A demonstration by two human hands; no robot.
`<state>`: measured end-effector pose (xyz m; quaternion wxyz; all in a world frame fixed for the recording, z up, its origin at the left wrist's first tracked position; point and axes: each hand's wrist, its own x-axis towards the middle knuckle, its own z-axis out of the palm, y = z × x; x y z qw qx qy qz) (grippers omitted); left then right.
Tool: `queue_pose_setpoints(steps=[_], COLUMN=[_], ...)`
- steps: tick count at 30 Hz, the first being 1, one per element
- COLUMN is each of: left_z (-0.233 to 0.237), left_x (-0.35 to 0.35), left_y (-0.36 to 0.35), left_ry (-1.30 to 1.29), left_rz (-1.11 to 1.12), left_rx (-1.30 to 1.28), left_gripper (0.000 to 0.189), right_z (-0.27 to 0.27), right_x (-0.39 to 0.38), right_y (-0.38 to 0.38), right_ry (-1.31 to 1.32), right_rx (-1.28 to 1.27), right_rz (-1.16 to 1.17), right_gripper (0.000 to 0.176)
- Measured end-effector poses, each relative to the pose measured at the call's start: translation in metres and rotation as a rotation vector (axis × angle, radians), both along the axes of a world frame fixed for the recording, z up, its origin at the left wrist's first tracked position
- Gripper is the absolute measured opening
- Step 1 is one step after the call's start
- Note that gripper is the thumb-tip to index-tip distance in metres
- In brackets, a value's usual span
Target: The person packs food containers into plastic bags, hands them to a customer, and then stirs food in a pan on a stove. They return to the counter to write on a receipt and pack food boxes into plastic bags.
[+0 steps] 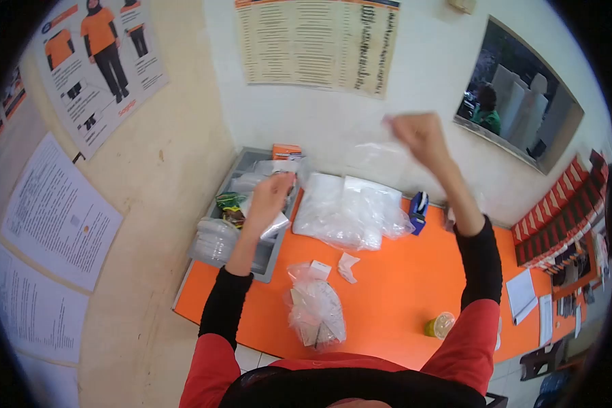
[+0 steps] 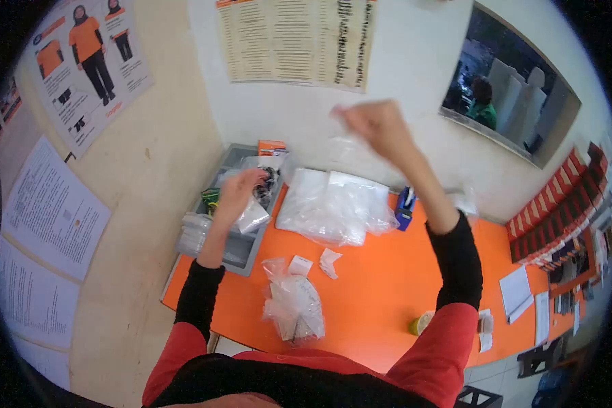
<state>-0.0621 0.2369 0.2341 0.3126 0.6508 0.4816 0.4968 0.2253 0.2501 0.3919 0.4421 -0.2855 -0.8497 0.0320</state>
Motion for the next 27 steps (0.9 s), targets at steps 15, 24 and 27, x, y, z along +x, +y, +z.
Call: queue_pose_setpoints(steps=[15, 24, 27], left_z=[-0.004, 0.007, -0.001], left_x=[0.205, 0.284, 0.321], left_y=[-0.093, -0.145, -0.153], left_ry=[-0.196, -0.006, 0.105], left_rz=[-0.896, -1.035, -0.769], left_rx=[-0.607, -0.743, -0.213], left_gripper=[0.027, 0.024, 0.022], right_z=[-0.131, -0.139, -0.151], right_x=[0.086, 0.222, 0.249], right_y=[-0.196, -0.213, -0.228], right_ry=[0.239, 0.093, 0.206], right_rx=[-0.069, -0.823, -0.918], right_rz=[-0.48, -0.234, -0.266], right_gripper=[0.01, 0.014, 0.015])
